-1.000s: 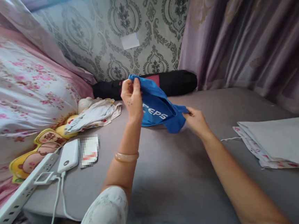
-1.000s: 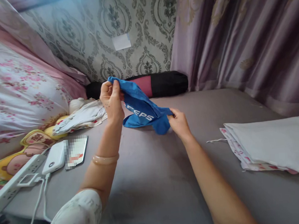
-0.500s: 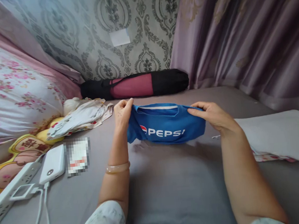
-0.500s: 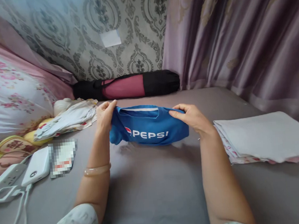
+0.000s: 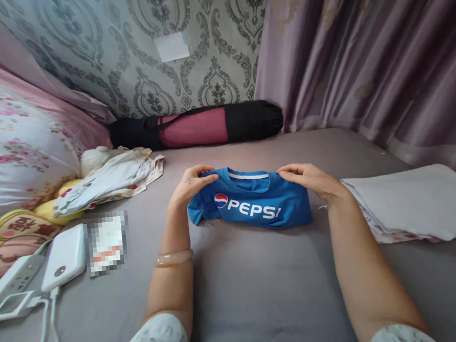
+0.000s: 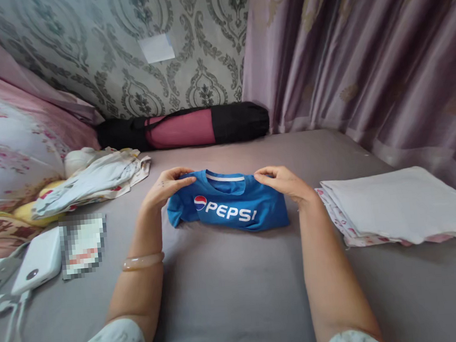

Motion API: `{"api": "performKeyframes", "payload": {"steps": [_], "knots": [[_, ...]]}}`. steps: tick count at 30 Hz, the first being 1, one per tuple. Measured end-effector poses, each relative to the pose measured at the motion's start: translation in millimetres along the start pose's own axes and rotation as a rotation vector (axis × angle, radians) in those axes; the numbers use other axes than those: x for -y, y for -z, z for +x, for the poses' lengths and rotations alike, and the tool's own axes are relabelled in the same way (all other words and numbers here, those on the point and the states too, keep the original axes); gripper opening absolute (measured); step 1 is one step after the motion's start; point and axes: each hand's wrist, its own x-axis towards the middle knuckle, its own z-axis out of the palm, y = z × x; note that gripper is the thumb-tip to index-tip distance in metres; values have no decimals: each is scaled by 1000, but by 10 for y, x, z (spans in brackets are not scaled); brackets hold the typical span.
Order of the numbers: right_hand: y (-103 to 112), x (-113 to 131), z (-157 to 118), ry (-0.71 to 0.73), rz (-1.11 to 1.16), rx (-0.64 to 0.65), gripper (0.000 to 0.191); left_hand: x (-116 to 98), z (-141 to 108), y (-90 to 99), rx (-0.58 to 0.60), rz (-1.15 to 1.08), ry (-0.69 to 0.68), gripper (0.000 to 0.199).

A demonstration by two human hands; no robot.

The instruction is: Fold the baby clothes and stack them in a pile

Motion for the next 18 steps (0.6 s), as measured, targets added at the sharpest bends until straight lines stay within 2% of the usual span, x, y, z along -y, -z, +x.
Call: {"api": "performKeyframes", "payload": {"steps": [6,18], "knots": [[19,59,-26,16,-64,5,47,-30,-29,-15,40,-33,-27,44],[23,55,-21,128,-162,-11,40,-52,-48,-33,49,-8,-62,39]]}}
